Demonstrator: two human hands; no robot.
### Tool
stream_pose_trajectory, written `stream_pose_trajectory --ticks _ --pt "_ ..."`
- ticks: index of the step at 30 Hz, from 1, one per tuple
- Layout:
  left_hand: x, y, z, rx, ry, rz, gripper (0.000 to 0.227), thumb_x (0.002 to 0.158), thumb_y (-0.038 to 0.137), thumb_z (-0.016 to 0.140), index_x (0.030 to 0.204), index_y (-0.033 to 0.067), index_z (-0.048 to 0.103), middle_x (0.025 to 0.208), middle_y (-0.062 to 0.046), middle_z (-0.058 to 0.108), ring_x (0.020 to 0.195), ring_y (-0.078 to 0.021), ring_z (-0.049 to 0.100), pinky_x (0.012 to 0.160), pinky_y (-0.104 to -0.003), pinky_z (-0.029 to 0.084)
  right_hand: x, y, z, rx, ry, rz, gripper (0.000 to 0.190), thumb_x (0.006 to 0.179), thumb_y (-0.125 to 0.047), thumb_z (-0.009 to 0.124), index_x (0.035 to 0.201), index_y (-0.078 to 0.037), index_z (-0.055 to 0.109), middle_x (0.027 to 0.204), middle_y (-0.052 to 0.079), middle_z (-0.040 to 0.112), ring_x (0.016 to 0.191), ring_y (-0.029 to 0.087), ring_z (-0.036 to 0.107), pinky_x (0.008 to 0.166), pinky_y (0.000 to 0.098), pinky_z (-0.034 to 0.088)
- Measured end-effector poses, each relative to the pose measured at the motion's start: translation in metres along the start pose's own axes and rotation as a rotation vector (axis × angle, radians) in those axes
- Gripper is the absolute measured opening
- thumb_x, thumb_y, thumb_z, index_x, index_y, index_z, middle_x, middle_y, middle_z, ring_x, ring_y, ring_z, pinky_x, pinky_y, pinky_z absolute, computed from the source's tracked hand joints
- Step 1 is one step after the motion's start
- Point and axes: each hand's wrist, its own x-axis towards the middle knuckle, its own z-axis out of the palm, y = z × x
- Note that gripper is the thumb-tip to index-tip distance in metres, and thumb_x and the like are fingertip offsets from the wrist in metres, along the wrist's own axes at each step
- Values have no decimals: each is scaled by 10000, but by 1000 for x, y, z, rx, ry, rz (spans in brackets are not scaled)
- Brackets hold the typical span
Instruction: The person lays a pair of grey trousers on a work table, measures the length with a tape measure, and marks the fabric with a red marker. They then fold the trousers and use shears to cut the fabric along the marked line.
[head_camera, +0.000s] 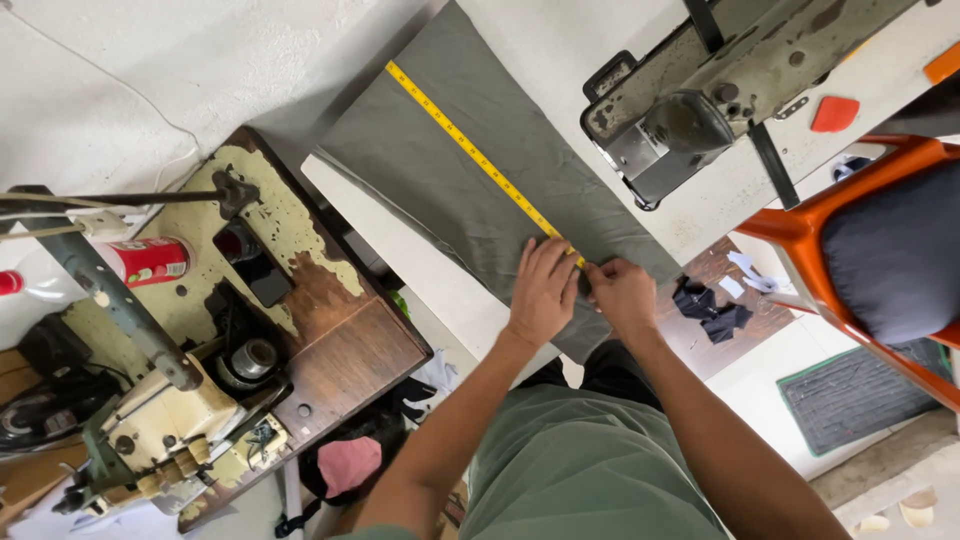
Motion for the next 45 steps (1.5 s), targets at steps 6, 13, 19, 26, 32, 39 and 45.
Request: stream_pose_trajectory --ticks 6,13,19,26,32,39,45 --pt "-25 -14 31 147 -38 -41 301 1046 226 527 1241 43 664 1322 -129 615 1354 -322 551 1205 -588 292 3 -24 -5 12 -61 -63 347 887 -440 669 973 -123 781 631 57 738 629 252 748 703 385 594" --pt "-19 3 27 290 11 -85 281 1052 304 603 1132 70 738 1251 -47 671 1282 -250 608 1200 -535 332 -6 57 -28 148 -203 -190 302 935 -353 627 916 -71 732 558 77 693 473 205 689 573 339 560" --pt "-30 11 41 291 46 -170 389 966 375 729 1195 61 714 1346 -32 642 1367 -243 552 1237 -522 300 24 245 -47 -278 -308 -215 440 896 -464 631 1111 -113 789 1038 211 786 1090 454 699 975 536 537" --pt "-24 45 12 318 -96 -332 733 876 576 748 1408 98 585 1558 -16 493 1529 -255 339 1255 -663 98 133 188 -221 -340 264 -631 218 956 -127 638 1130 -51 744 951 215 745 955 466 704 839 526 557" --pt "-22 51 4 353 -292 -298 968 856 729 648 1528 56 466 1630 -27 373 1561 -282 213 1240 -702 81 218 95 -289 -465 515 -1195 523 917 -27 739 1380 195 644 1264 356 635 1175 522 534 945 604 457" --pt "-23 47 2 387 -321 -271 998 844 730 640 1530 27 467 1648 -60 346 1562 -295 192 1240 -698 96 267 93 -289 -410 452 -961 392 1002 -167 945 1260 29 723 1195 203 564 1037 390 553 940 472 473" --pt "-25 43 2 417 -255 -227 819 990 665 502 1514 36 507 1631 -53 383 1550 -303 239 1236 -694 160 204 77 -255 224 234 -627 109 1097 -205 741 1102 -139 654 909 0 670 708 99 611 631 260 543"
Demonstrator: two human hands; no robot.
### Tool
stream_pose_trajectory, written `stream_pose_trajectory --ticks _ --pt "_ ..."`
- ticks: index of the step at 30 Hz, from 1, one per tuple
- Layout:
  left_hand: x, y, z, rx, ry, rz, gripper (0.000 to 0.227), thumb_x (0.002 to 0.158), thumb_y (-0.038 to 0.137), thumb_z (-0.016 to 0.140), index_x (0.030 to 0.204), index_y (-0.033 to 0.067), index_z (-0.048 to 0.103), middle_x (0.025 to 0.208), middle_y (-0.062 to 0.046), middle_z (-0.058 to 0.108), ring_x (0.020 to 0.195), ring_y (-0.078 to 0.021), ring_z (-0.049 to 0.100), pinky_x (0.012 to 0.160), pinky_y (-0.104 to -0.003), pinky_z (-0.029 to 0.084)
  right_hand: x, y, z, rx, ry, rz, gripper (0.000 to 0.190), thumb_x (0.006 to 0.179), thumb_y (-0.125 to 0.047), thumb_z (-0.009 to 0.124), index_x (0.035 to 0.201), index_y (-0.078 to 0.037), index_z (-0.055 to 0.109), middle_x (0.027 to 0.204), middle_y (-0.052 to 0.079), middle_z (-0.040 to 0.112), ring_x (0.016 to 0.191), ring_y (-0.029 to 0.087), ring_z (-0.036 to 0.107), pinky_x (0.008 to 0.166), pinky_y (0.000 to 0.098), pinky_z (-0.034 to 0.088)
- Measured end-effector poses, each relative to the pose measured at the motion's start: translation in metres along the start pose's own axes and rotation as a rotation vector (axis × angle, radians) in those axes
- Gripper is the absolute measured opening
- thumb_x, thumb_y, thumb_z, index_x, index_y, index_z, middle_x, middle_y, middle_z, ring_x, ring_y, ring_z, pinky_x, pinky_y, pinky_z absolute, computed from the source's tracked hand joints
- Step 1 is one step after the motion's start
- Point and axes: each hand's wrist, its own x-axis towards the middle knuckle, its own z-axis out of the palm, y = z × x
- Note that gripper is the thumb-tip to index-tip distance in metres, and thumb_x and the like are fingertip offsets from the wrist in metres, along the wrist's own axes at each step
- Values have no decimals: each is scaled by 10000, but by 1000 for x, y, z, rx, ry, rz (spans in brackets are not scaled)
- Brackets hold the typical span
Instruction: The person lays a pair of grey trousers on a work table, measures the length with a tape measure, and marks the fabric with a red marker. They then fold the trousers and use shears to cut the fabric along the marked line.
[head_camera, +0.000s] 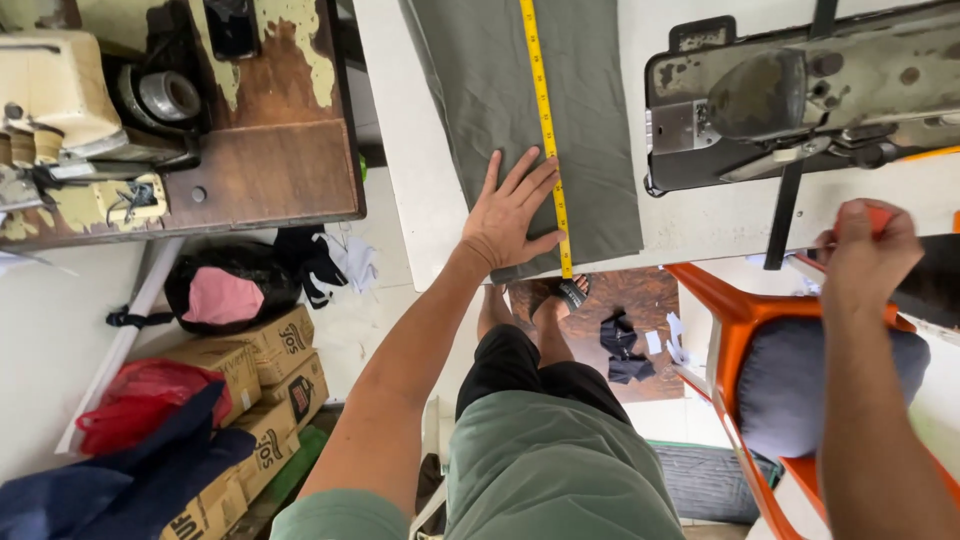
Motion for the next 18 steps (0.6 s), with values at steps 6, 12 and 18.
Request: stream_pose_trajectory --ticks 6,12,18 --pt "-1 0 13 44 -57 -49 880 948 722 529 1557 95 423 1660 -15 292 1566 -277 172 1268 -657 101 -91 -50 101 288 -468 28 138 1039 -61 670 1148 -118 609 946 53 661 777 163 672 734 313 567" --pt "-1 -1 18 83 -113 -84 940 917 783 525 1594 156 347 1686 11 203 1580 -245 105 1290 -632 58 -127 -125 163 80 -622 -565 216 928 31 785 1110 -85 779 937 88 723 903 263 726 822 360 570" --pt "-2 0 16 85 -113 -87 943 906 782 533 1584 148 363 1680 2 215 1578 -247 97 1290 -633 55 -117 -117 180 -16 -705 -822 120 985 -5 727 1055 -91 773 969 57 724 948 302 699 854 401 558"
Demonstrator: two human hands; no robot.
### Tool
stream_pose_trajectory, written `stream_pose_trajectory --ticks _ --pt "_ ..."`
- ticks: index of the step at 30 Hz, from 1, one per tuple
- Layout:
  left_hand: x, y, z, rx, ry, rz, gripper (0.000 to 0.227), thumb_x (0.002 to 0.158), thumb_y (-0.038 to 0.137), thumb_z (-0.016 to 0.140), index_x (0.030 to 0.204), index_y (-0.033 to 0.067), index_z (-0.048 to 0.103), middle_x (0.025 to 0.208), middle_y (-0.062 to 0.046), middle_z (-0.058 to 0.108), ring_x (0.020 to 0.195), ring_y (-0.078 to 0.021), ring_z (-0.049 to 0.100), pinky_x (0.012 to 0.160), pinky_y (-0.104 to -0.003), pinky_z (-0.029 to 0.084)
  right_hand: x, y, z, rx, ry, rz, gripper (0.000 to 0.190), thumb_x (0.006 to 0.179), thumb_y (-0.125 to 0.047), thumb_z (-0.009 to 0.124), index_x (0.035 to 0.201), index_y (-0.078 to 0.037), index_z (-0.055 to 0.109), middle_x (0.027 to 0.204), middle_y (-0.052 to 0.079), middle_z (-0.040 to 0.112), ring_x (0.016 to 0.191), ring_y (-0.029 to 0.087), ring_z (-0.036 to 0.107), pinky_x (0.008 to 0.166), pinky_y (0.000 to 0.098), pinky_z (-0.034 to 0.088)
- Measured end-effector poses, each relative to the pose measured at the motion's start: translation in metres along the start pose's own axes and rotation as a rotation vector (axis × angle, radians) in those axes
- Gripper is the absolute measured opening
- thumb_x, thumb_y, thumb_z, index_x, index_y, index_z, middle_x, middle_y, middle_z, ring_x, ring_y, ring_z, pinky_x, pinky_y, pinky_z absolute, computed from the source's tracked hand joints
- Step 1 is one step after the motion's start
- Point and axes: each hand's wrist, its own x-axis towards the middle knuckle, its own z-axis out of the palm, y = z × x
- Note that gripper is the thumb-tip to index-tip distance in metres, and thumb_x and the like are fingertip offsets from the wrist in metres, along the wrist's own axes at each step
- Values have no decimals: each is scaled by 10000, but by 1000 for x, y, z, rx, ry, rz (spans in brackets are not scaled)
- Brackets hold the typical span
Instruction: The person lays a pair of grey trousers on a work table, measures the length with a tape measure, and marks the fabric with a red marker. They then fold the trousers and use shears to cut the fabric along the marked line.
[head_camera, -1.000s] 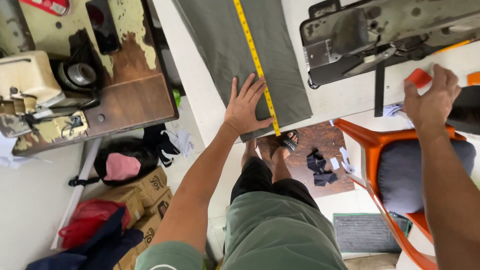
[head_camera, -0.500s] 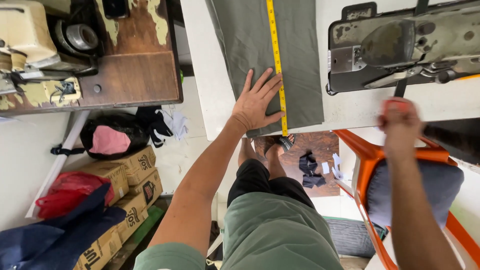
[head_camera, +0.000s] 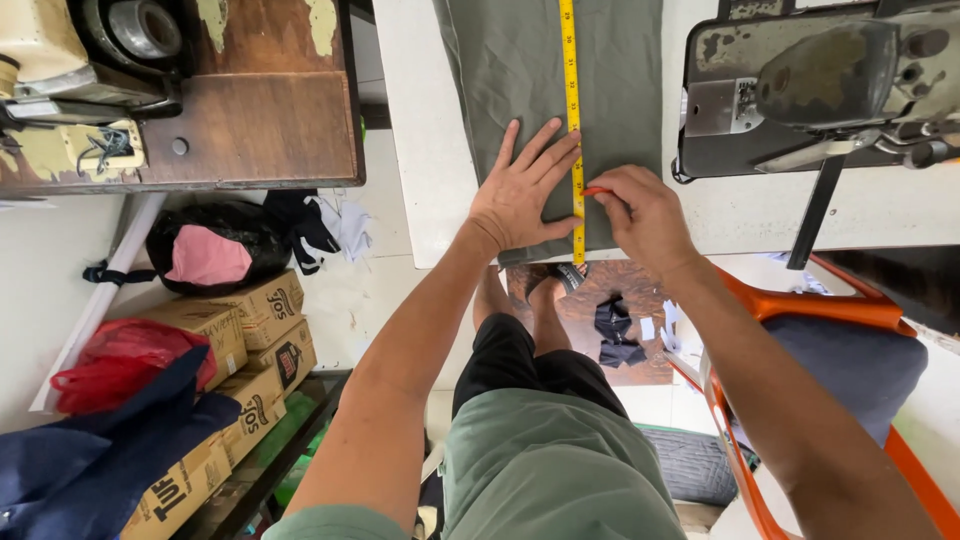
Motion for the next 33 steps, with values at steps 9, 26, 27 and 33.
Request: stream_pose_trajectory --ticks 9,26,27,33 --pt "0 -1 1 -8 6 9 933 915 775 530 1581 141 369 1677 -2 218 1575 -254 93 1288 -637 54 -3 16 2 -239 -45 -177 116 1015 -15 684 1049 -87 768 927 55 666 942 296 667 842 391 555" --pt "-6 -1 10 2 102 52 922 942 792 492 1558 111 407 1666 -45 251 1568 -280 154 1287 -637 80 -28 -17 -26 80 -42 401 145 992 -51 703 1117 -96 760 926 118 677 917 246 663 841 355 517" --pt "-6 -1 12 0 133 66 921 946 805 476 1547 109 426 1658 -52 270 1564 -283 169 1281 -645 86 -37 -11 -21 129 -1 514 152 1009 -92 702 1144 -133 758 951 75 683 945 191 664 864 326 521" --pt "-7 -4 27 -4 246 130 837 994 763 439 1509 104 485 1627 -68 344 1544 -288 245 1264 -666 123 -44 -14 -17 247 105 666 173 1057 -114 666 1217 -130 728 1024 51 698 1006 126 658 895 310 525"
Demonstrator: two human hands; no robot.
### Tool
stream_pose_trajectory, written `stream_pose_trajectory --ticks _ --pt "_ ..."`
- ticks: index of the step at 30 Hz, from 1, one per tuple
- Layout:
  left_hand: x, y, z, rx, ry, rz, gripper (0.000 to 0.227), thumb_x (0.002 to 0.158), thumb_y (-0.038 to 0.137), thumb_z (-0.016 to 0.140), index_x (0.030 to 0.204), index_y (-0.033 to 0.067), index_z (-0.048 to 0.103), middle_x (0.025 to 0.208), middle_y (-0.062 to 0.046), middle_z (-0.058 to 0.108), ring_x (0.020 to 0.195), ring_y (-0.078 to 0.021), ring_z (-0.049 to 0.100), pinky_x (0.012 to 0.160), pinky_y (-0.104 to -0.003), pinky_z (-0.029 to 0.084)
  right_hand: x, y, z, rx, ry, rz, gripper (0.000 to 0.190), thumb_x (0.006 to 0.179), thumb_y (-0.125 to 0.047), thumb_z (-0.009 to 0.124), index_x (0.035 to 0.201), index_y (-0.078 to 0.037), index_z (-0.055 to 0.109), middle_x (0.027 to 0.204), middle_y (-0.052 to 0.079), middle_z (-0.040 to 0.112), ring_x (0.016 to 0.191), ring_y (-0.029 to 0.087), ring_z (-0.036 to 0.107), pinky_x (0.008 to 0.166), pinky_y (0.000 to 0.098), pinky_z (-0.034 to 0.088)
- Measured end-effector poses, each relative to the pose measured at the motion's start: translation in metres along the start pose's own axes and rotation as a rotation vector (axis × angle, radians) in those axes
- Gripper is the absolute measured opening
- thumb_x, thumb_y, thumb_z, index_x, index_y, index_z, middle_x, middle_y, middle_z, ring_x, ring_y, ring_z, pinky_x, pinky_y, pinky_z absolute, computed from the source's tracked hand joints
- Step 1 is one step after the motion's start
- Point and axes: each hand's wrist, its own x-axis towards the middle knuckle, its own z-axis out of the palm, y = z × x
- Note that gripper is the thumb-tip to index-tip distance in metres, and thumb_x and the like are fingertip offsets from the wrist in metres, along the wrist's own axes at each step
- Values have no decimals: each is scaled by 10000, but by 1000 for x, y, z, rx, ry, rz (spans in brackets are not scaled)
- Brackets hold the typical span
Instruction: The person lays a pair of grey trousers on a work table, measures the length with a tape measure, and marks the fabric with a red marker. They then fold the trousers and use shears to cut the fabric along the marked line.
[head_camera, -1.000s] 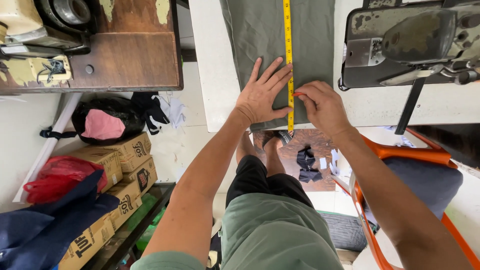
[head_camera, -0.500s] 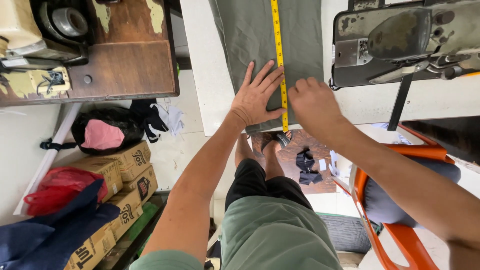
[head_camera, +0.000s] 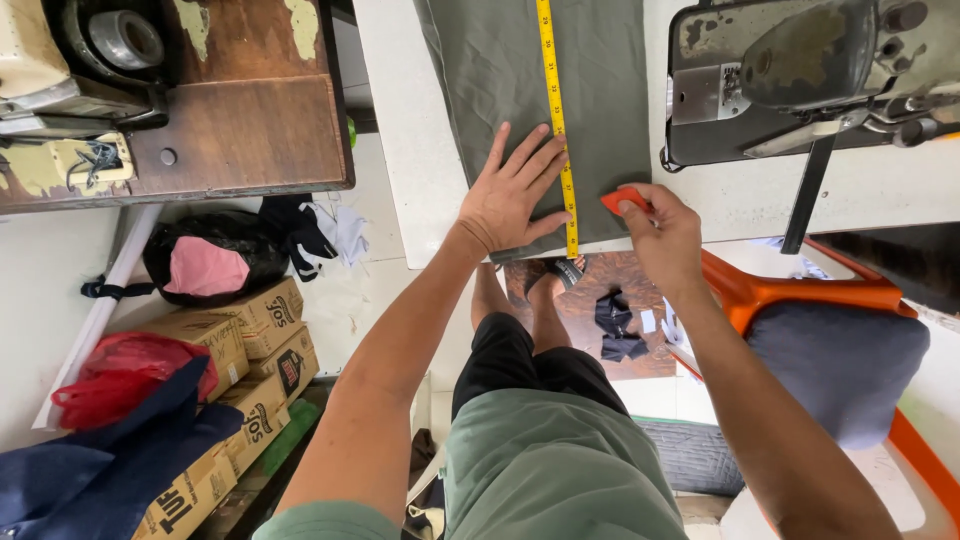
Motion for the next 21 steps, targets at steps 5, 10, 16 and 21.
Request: stream_pose_trajectory --ticks 5,10,16,21 --pt "0 0 1 -8 60 17 790 1001 709 501 1496 93 496 1608 -84 378 1522 -307 303 1253 -670 161 -1 -2 3 10 9 -57 186 1069 -81 642 1237 -91 720 1041 86 697 998 131 650 901 331 532" --pt "1 0 -1 -11 17 0 869 937 738 569 1502 84 488 1609 -85 376 1525 -306 294 1254 -674 151 -6 -15 6 -120 -25 -388 156 1039 15 657 1162 -44 733 1006 136 695 968 294 704 849 379 561" --pt "3 2 -9 -12 -44 -19 919 894 762 586 1514 94 470 1611 -73 356 1531 -294 262 1260 -670 146 -1 -1 13 -316 -117 -629 125 990 5 690 1075 -66 748 991 93 700 927 302 706 827 368 573" --pt "4 1 -12 -12 -81 -25 921 898 768 577 1515 92 473 1616 -69 344 1536 -286 241 1263 -663 146 1 -4 11 -403 -149 -712 120 994 5 669 1063 -55 746 970 103 698 912 308 692 818 379 571"
